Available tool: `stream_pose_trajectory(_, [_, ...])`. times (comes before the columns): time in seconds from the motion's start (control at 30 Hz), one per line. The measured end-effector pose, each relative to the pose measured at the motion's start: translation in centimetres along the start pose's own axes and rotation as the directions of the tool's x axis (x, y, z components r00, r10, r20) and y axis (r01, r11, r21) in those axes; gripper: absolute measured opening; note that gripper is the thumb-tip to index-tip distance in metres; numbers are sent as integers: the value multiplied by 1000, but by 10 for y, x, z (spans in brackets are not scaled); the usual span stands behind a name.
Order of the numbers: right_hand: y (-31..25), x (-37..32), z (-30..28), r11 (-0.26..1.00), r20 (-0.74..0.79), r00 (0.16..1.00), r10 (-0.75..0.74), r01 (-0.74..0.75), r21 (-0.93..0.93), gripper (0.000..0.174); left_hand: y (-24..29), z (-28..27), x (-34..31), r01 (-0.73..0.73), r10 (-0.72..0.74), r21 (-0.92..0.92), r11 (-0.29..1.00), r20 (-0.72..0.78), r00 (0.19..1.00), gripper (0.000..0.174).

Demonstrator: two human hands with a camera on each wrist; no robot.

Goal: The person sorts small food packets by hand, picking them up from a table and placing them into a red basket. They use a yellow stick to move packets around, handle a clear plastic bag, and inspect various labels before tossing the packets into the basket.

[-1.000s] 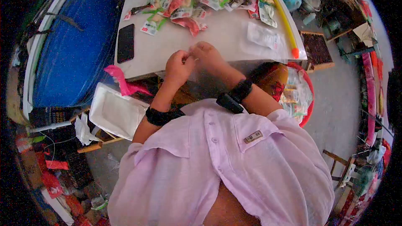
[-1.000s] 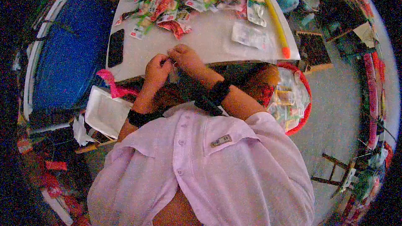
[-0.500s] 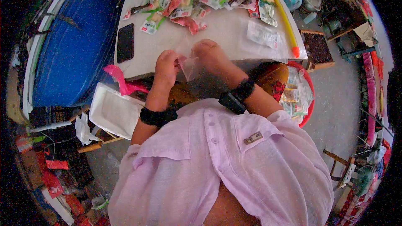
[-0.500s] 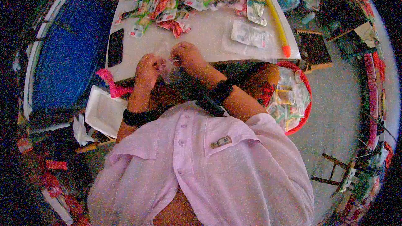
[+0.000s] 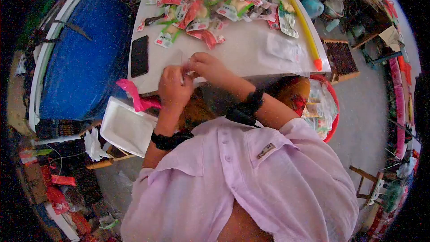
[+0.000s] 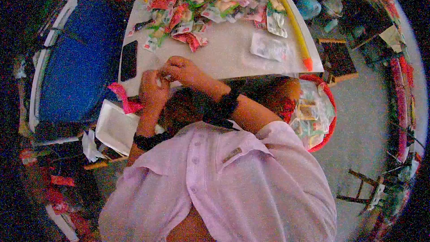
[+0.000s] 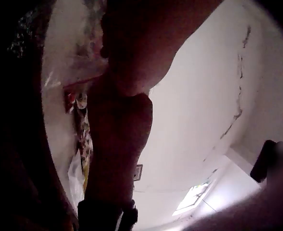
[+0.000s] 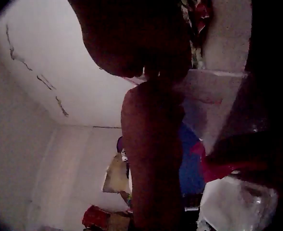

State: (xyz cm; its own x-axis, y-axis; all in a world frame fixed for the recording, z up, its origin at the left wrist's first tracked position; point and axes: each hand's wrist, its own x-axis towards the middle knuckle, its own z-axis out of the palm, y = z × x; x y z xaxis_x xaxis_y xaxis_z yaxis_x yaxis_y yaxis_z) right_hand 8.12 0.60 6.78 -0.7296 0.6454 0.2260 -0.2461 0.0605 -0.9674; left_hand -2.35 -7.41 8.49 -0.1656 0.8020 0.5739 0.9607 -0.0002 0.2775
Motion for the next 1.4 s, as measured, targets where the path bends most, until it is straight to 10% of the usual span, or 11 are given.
stream_pose_trajectory(0.2, [-6,17,0,925,-151,959,242,-181,335,19,-27,-35,37,-161,244,254,954,-340,908,13])
stream_pose_trajectory(0.33, [43,22,-28,923,-217,971,104,-176,-342,20,-29,6,22,-153,171,299,942,-38,984,11])
stream_pose_trajectory(0.5, [57,25,-68,306,-93,939,-330,13,-952,33,-41,67,-9,-3,-2,44,999,116,993,10])
stream_pose_trajectory(0.6, [42,29,-68,180,-155,966,-207,-118,-977,49,-32,72,-14,77,-81,33,996,146,986,11])
stream_pose_trajectory(0.9, [63,38,-69,134,-152,967,-202,-127,-983,35,-57,-35,85,-76,197,380,922,-290,936,11])
stream_pose_trajectory(0.97, [47,30,-70,288,-133,980,-146,-87,-954,33,-59,-44,101,-107,257,423,900,-316,913,11])
stream_pose_trajectory(1.1, [14,7,-71,545,-278,960,-43,-211,-811,30,-65,23,81,-164,207,261,951,-146,967,14])
stream_pose_trajectory(1.2, [20,-8,-87,783,-547,831,102,-406,-471,28,-43,82,37,61,-66,29,998,216,974,17])
stream_pose_trajectory(1.3, [33,-26,-111,426,-305,943,-136,-222,-877,27,-26,107,10,136,-112,-68,988,280,953,16])
stream_pose_trajectory(1.4, [25,-46,-117,329,-246,964,-104,-200,-923,26,-14,110,6,161,-119,-140,977,265,957,13])
